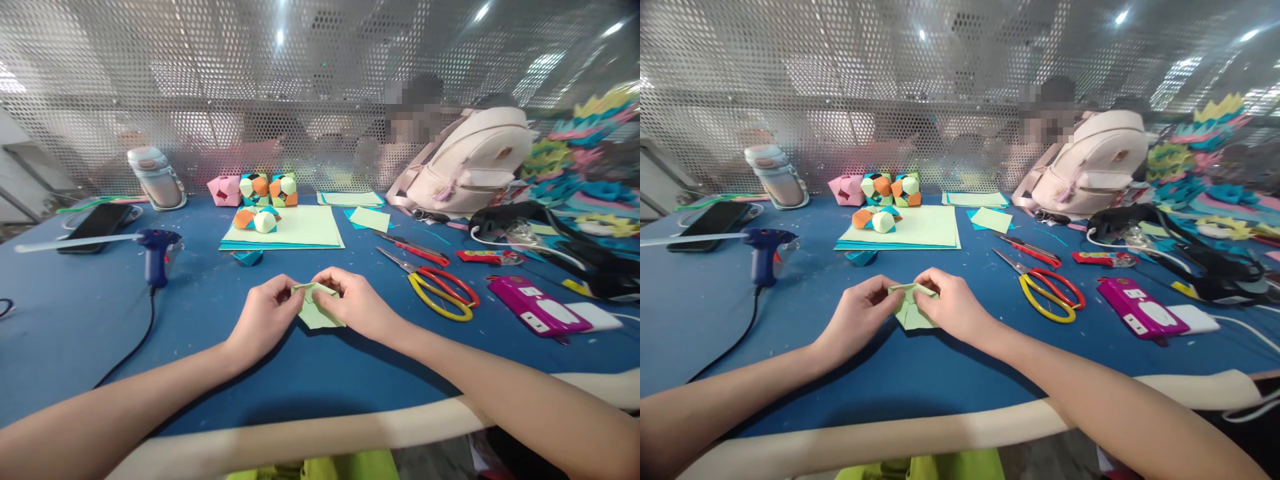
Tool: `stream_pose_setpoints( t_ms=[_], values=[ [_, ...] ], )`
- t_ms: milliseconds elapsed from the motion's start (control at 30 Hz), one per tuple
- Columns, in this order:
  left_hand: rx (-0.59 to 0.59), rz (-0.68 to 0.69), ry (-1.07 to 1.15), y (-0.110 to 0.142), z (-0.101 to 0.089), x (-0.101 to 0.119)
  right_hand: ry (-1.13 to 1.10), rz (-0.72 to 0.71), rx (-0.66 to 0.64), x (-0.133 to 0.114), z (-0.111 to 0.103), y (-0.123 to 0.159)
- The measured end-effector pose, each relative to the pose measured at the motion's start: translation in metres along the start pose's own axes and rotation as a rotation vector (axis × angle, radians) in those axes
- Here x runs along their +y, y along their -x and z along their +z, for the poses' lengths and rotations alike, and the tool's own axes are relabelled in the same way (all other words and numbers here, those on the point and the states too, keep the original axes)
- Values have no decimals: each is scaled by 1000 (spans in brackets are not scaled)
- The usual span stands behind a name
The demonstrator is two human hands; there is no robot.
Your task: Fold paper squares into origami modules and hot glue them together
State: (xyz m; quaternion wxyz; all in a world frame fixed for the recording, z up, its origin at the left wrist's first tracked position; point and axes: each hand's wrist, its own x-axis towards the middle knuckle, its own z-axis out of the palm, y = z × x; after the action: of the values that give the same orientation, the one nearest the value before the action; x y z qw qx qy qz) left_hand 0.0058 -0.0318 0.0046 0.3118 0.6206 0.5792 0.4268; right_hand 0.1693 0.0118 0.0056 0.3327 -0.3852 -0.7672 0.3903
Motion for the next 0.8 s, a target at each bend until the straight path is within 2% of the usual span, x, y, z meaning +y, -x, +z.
stream_pose_setpoints(
  t_ms=[400, 800],
  values=[
    [0, -25, 30, -2, 1, 0, 152, -79, 21, 1, -1, 0],
    [-25, -30, 62, -3, 1, 0, 160, -86, -2, 2, -6, 0]
  ],
)
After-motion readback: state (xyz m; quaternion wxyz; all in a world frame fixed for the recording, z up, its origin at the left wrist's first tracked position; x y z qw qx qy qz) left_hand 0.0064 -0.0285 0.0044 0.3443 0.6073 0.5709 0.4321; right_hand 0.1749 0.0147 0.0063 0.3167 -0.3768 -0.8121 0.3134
